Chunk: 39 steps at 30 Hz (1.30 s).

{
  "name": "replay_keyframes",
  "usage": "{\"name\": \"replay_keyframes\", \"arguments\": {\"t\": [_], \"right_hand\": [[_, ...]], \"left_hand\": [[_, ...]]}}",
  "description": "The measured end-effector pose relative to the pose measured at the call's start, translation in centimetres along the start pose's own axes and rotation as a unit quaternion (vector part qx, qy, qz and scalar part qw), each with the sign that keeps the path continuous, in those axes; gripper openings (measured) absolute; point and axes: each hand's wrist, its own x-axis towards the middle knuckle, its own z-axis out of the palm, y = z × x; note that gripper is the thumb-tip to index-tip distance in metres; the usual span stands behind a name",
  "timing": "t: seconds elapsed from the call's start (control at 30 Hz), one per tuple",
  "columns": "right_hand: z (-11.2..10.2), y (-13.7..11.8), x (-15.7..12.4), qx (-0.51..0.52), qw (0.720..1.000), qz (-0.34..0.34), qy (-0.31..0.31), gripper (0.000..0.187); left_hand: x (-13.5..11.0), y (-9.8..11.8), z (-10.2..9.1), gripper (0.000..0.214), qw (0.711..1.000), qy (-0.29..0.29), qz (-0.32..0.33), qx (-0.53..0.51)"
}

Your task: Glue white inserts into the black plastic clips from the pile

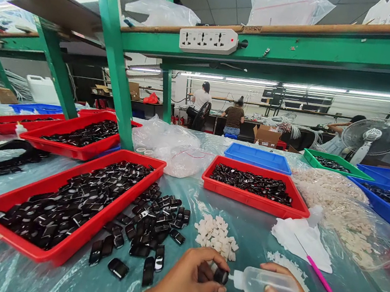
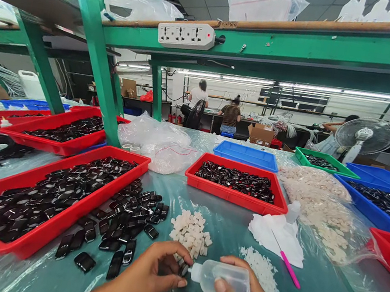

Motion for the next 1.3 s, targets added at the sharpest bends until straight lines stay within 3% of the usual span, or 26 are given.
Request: {"name": "replay_keyframes", "arguments": {"t": [0.33, 0.6, 0.7, 0.8, 0.93, 1.03, 1.13, 1.2, 1.3], "right_hand": [[0.0, 0.6, 0.9, 0.243, 0.965, 0.089, -0.047, 0.039], [-0.6, 2.0, 1.9, 0.225, 0.972, 0.055, -0.039, 0.039], [-0.9, 1.7, 2.4, 0.164, 0.985, 0.047, -0.039, 0.047], [-1.0, 1.4, 3.0, 0.032, 0.997, 0.0, -0.067, 0.051], [-0.7, 2.6, 3.8, -0.118, 0.988, -0.097, -0.02, 0.048], [-0.6, 4.4, 4.4, -0.232, 0.961, -0.149, 0.002, 0.051], [-0.8, 5.1, 4.7, -0.341, 0.919, -0.197, -0.028, 0.048], [-0.9, 4.7, 4.7, -0.37, 0.897, -0.241, -0.032, 0.045], [-1.0, 3.1, 4.0, -0.399, 0.847, -0.35, 0.035, 0.043]], "left_hand": [[-0.1, 0.2, 0.1, 0.022, 0.997, -0.017, -0.025, -0.073], [-0.1, 0.2, -0.2, 0.02, 0.993, -0.035, -0.029, -0.111], [0.0, 0.1, -0.2, 0.02, 0.994, -0.025, -0.022, -0.102], [0.3, -0.1, -0.2, 0.025, 0.991, -0.01, -0.02, -0.133], [1.0, 0.1, -0.7, 0.037, 0.982, 0.024, -0.012, -0.186], [1.3, 0.3, -1.3, 0.042, 0.98, 0.059, -0.009, -0.19], [1.3, 0.5, -1.6, 0.038, 0.979, 0.076, -0.001, -0.191], [1.3, 0.5, -1.7, 0.036, 0.978, 0.08, 0.003, -0.192], [1.2, 0.7, -1.8, 0.039, 0.976, 0.092, 0.003, -0.199]]}}
